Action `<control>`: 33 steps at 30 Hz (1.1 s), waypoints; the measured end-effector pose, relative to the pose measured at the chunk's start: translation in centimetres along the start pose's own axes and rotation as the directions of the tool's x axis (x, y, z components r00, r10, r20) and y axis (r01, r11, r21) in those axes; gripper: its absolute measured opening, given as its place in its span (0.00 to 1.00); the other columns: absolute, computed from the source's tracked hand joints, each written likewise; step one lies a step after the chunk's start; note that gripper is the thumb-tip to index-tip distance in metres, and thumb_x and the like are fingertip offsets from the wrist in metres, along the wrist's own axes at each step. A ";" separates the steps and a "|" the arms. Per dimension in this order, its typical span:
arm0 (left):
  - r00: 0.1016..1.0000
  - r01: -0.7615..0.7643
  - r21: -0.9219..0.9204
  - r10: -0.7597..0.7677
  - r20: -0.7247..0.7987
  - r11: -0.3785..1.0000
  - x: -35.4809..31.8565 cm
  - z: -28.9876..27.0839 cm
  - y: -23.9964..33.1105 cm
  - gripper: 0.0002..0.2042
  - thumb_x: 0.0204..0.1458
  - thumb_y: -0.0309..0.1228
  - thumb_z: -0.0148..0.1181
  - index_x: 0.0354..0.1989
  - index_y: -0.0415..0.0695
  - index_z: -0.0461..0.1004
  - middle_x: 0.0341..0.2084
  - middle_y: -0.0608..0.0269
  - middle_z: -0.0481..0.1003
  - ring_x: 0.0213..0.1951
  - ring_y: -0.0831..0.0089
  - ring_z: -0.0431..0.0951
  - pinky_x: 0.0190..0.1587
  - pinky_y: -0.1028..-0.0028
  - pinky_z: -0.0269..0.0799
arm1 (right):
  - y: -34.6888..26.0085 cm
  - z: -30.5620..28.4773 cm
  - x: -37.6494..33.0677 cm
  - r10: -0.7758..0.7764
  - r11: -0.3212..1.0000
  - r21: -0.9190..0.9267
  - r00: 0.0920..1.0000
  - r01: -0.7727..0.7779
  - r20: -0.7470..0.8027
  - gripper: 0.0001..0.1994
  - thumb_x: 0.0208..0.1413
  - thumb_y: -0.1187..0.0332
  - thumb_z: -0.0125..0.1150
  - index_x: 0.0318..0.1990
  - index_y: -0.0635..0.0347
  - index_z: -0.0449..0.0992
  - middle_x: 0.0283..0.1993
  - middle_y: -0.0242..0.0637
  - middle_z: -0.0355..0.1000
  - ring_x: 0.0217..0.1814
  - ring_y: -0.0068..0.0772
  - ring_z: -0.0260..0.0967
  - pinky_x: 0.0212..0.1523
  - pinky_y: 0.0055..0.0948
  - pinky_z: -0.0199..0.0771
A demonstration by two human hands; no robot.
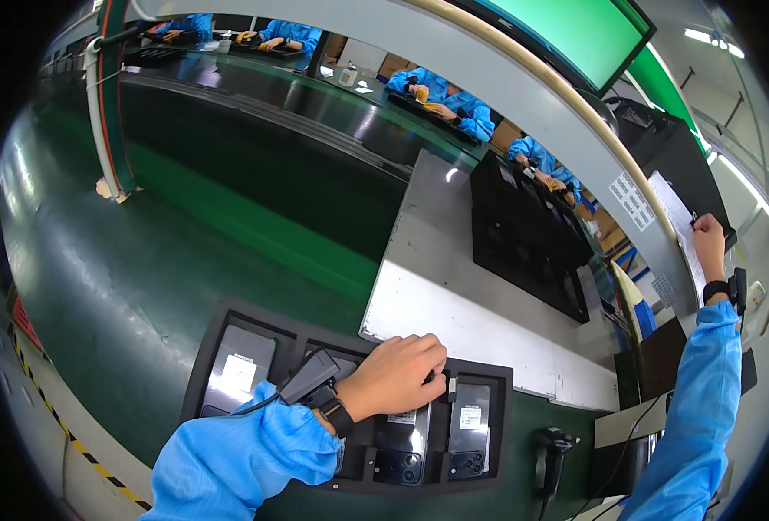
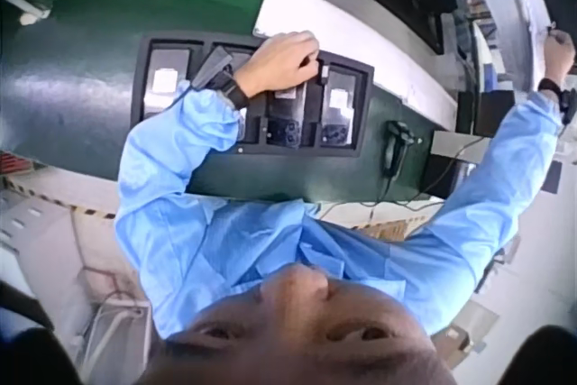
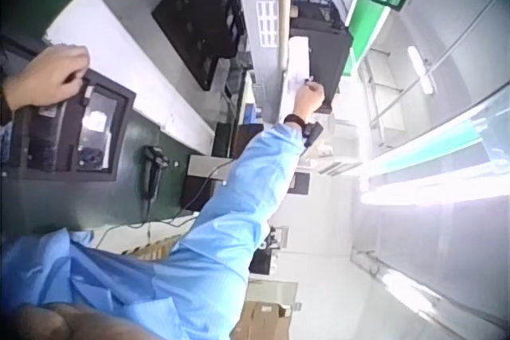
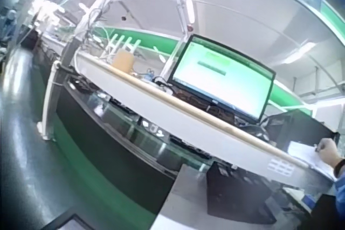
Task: The recorder scans the barcodes of smartphones, prints out labels, and places them into a tray at a manufacturing workstation.
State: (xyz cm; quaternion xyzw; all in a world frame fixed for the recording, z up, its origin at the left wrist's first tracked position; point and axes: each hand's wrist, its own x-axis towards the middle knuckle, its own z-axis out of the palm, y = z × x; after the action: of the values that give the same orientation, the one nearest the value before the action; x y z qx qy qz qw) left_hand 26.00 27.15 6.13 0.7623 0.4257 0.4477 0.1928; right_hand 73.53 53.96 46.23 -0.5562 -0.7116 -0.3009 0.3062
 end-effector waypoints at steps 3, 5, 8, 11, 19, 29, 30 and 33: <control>1.000 -0.009 -0.016 0.009 -0.003 1.000 -0.1 0.3 -0.4 0.07 0.51 0.31 0.57 0.31 0.42 0.69 0.32 0.57 0.71 0.35 0.55 0.73 0.40 0.60 0.68 | -3.5 -1.8 -1.8 -0.031 0.999 -0.020 0.999 0.031 -0.023 0.06 0.52 0.77 0.54 0.37 0.65 0.75 0.33 0.42 0.75 0.40 0.35 0.74 0.45 0.31 0.72; 1.000 -0.017 -0.032 0.017 -0.006 0.999 0.0 0.3 -0.5 0.07 0.51 0.31 0.57 0.31 0.42 0.69 0.32 0.58 0.71 0.35 0.55 0.73 0.40 0.60 0.68 | -3.3 -3.4 -4.2 -0.213 0.977 -0.029 0.960 0.212 -0.183 0.08 0.53 0.77 0.55 0.40 0.64 0.75 0.40 0.43 0.76 0.46 0.36 0.74 0.51 0.32 0.70; 1.000 0.017 -0.001 -0.017 0.002 1.000 -0.5 0.1 0.3 0.07 0.50 0.31 0.58 0.32 0.42 0.69 0.32 0.58 0.71 0.36 0.55 0.73 0.40 0.60 0.68 | -5.6 -6.9 -16.5 -0.075 0.990 0.098 0.964 0.103 -0.254 0.11 0.65 0.68 0.57 0.46 0.68 0.76 0.46 0.40 0.77 0.50 0.33 0.72 0.56 0.31 0.67; 1.000 -0.002 -0.026 0.002 0.030 1.000 0.1 0.2 0.2 0.06 0.50 0.31 0.58 0.31 0.43 0.69 0.32 0.59 0.72 0.36 0.55 0.74 0.40 0.60 0.68 | -5.0 -8.6 -32.4 0.226 0.869 0.486 0.945 -0.087 -0.235 0.12 0.67 0.67 0.56 0.49 0.68 0.75 0.47 0.36 0.74 0.49 0.27 0.72 0.52 0.26 0.71; 0.997 0.028 -0.078 -0.023 0.072 0.997 0.5 -0.6 0.6 0.06 0.50 0.26 0.59 0.28 0.40 0.67 0.40 0.51 0.75 0.38 0.51 0.75 0.41 0.63 0.71 | 9.1 -11.8 -45.1 0.938 -0.233 0.852 0.124 -0.468 0.325 0.30 0.55 0.42 0.66 0.59 0.45 0.68 0.54 0.33 0.71 0.48 0.23 0.70 0.42 0.19 0.72; 0.988 0.106 -0.155 -0.087 0.126 0.982 0.4 -0.6 0.5 0.05 0.51 0.26 0.56 0.29 0.40 0.67 0.42 0.53 0.75 0.43 0.55 0.76 0.47 0.66 0.71 | 16.6 -10.6 -45.4 0.925 -0.016 0.918 0.343 -0.396 0.164 0.19 0.58 0.48 0.66 0.44 0.52 0.76 0.36 0.22 0.71 0.30 0.13 0.62 0.26 0.13 0.63; 0.989 0.116 -0.151 -0.099 0.111 0.982 0.4 -0.8 0.7 0.05 0.51 0.26 0.56 0.29 0.40 0.67 0.42 0.53 0.75 0.43 0.55 0.76 0.47 0.66 0.71 | 16.4 -10.2 -45.7 0.916 -0.107 0.926 0.327 -0.362 0.233 0.19 0.58 0.48 0.66 0.45 0.52 0.76 0.37 0.22 0.71 0.30 0.13 0.62 0.26 0.12 0.63; 0.985 0.133 -0.147 -0.115 0.127 0.980 0.3 -1.1 0.8 0.06 0.51 0.27 0.57 0.29 0.40 0.67 0.42 0.53 0.75 0.40 0.56 0.76 0.44 0.65 0.71 | 13.4 -8.8 -44.4 0.917 -0.111 0.935 0.328 -0.337 0.227 0.14 0.61 0.51 0.64 0.44 0.50 0.75 0.37 0.21 0.71 0.31 0.12 0.61 0.27 0.12 0.62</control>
State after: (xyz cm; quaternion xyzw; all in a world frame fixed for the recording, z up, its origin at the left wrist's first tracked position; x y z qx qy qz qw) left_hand 25.51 26.85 7.43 0.7423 0.4242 0.4205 0.3037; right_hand 96.06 22.92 18.76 -0.4589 -0.2287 0.2082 0.8329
